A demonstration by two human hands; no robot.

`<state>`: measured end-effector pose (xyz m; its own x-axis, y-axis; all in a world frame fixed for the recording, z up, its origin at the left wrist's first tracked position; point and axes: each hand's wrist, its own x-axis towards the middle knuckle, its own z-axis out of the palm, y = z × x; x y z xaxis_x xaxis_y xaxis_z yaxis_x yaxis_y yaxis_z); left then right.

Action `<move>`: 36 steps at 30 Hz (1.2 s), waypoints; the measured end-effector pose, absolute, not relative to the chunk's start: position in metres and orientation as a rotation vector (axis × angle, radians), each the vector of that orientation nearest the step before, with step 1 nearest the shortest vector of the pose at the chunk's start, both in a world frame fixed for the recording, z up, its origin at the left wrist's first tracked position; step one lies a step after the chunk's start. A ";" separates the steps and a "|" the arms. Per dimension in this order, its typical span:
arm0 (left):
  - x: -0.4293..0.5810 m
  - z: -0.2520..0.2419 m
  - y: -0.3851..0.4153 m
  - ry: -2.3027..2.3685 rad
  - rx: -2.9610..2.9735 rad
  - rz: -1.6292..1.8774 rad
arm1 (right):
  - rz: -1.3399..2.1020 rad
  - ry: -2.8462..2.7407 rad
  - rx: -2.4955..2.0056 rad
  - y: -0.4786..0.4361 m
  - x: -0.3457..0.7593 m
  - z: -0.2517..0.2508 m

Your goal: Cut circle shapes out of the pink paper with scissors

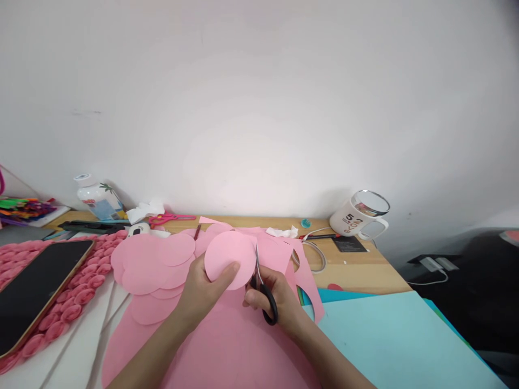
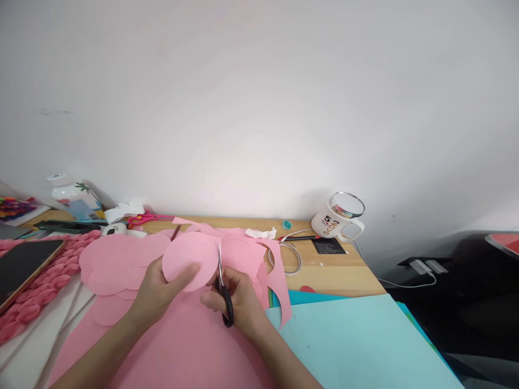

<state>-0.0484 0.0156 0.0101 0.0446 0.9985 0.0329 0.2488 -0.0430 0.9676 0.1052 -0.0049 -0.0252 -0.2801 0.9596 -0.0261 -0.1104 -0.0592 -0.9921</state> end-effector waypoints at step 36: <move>-0.049 0.006 0.017 1.295 1.444 1.205 | 1.519 -1.248 -1.123 -0.007 0.102 -0.020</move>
